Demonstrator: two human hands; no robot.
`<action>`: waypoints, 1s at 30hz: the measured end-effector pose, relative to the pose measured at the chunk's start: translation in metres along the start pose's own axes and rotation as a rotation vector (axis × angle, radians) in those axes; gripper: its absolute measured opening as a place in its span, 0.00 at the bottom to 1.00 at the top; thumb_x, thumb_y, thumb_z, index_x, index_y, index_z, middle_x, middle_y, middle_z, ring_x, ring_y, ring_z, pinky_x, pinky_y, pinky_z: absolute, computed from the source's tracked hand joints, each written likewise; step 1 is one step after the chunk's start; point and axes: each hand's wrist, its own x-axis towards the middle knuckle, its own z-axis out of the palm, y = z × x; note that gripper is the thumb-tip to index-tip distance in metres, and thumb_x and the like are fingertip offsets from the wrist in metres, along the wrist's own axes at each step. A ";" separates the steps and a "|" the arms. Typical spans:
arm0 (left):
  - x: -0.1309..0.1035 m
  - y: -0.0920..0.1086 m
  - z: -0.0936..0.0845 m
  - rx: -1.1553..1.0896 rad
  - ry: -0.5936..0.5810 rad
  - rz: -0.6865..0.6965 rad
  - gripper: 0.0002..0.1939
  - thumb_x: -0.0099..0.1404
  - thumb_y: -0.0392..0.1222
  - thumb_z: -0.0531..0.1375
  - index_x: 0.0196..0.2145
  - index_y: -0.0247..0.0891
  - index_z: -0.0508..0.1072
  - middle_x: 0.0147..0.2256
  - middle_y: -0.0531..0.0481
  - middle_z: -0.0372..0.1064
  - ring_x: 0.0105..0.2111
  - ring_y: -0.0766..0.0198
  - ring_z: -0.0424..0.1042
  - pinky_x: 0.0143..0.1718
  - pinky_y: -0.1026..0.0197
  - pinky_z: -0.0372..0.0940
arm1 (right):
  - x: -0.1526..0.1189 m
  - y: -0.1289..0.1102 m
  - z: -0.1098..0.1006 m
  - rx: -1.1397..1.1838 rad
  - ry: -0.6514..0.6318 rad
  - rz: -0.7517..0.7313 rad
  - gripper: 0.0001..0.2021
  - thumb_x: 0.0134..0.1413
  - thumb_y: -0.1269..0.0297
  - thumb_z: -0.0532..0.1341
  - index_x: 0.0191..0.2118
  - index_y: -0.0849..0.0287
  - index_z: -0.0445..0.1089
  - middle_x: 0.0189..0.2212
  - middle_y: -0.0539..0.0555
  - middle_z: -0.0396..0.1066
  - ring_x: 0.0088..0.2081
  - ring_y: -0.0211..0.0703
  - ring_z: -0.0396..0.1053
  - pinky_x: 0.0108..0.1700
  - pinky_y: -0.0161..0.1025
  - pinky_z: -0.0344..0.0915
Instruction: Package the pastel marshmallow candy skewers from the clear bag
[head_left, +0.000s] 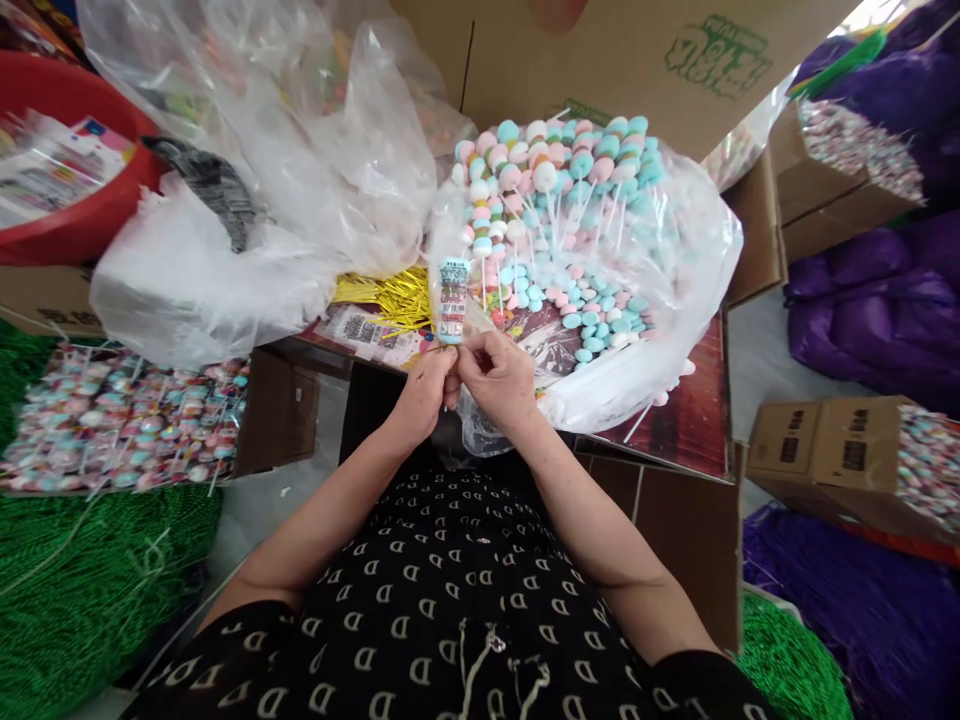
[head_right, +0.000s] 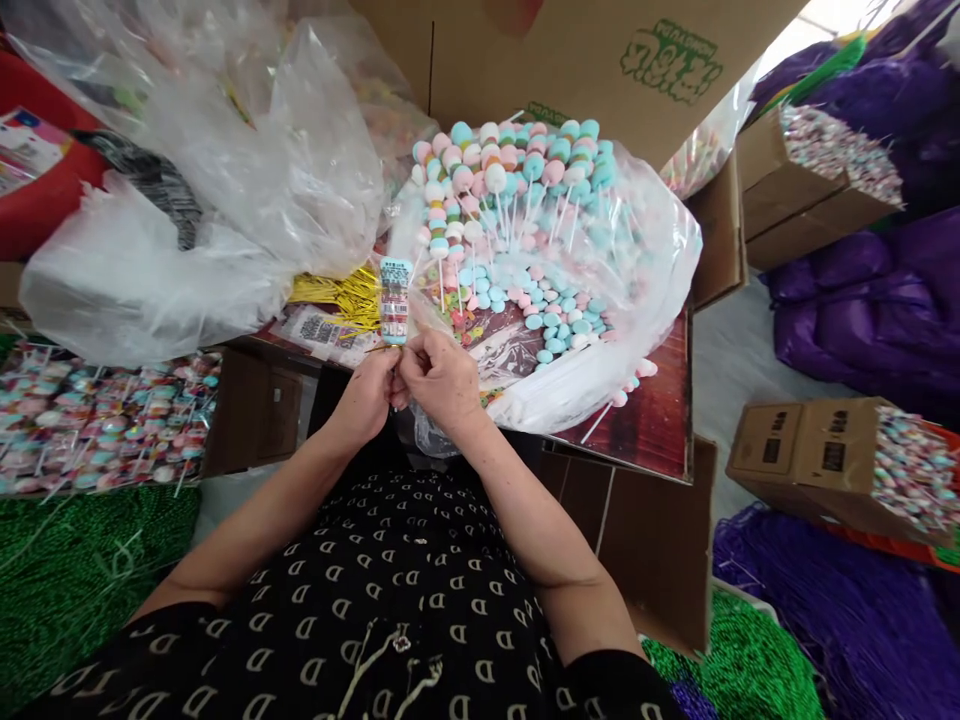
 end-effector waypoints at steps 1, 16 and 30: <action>-0.001 0.000 0.003 0.010 0.015 0.010 0.21 0.71 0.48 0.60 0.23 0.40 0.60 0.17 0.58 0.53 0.16 0.72 0.54 0.17 0.67 0.52 | -0.001 0.001 -0.002 -0.017 0.000 0.007 0.07 0.58 0.69 0.61 0.28 0.55 0.70 0.26 0.49 0.73 0.30 0.39 0.68 0.36 0.38 0.66; -0.005 0.005 0.021 -0.077 -0.037 -0.206 0.20 0.69 0.49 0.62 0.22 0.38 0.67 0.14 0.62 0.44 0.11 0.76 0.43 0.13 0.70 0.42 | -0.019 0.016 -0.035 0.579 -0.124 0.372 0.17 0.57 0.48 0.68 0.30 0.56 0.71 0.22 0.46 0.68 0.25 0.36 0.62 0.30 0.35 0.61; -0.016 0.011 0.027 -0.229 -0.362 -0.547 0.24 0.76 0.49 0.54 0.23 0.36 0.68 0.14 0.62 0.43 0.10 0.76 0.41 0.12 0.72 0.46 | -0.023 0.053 -0.042 0.987 -0.324 0.390 0.24 0.40 0.40 0.76 0.32 0.57 0.77 0.27 0.49 0.75 0.28 0.37 0.70 0.35 0.38 0.72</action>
